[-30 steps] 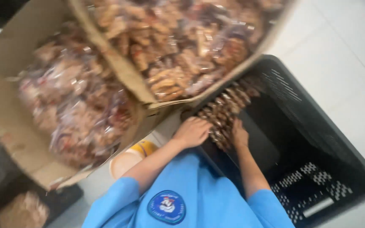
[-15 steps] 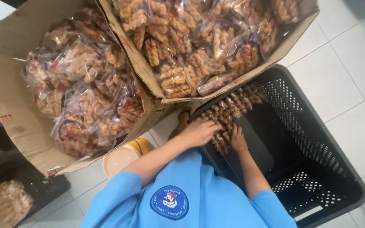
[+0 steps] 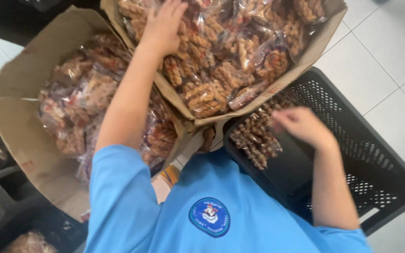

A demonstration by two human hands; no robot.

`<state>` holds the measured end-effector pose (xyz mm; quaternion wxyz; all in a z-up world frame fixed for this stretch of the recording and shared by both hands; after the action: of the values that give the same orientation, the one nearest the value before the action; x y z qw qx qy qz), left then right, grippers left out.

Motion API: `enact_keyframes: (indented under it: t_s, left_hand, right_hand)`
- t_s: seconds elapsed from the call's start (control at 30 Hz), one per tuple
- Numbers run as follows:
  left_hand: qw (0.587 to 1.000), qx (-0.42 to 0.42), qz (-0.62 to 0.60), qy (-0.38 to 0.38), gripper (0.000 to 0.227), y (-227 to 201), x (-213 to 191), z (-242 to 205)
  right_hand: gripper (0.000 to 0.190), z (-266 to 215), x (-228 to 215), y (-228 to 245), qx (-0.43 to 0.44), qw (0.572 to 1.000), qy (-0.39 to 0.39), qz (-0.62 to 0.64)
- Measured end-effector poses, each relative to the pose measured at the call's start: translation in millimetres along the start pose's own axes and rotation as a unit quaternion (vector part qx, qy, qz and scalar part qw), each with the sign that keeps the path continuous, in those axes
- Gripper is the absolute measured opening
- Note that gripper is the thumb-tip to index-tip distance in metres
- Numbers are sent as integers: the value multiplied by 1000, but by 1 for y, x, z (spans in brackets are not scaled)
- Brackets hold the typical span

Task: The person repeatedly picks small transparent snack bags from a cardboard box and places them into a black plastic basket. The person arranges the bags in rows within the basket.

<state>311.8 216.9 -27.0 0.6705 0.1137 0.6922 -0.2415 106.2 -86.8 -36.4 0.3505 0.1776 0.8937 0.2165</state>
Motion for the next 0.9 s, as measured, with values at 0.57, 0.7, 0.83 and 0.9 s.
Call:
enact_keyframes:
  t_s: [0.57, 0.7, 0.83, 0.9]
  left_hand:
    - [957, 52, -283, 42, 18, 0, -57, -27]
    - [950, -35, -311, -2, 19, 22, -52, -31]
    - [902, -77, -411, -107, 19, 29, -83, -51]
    - [795, -136, -516, -289, 57, 59, -92, -72]
  right_hand:
    - [67, 232, 35, 143, 132, 726, -155, 656]
    - [57, 219, 8, 160, 94, 830, -145, 531]
    - [22, 197, -7, 141, 9, 897, -124, 424]
    - [37, 166, -9, 125, 36, 891, -111, 440]
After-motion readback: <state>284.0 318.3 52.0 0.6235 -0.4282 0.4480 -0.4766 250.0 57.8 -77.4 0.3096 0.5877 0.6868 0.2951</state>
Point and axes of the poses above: each hand's wrist, its own z-axis towards the middle knuckle, its own x-axis out of the palm, y = z × x, the point moved 9 cm from there along z, towards the middle knuckle, and after that the axes turned 6 degrees about -z, right-handed, at the moved point
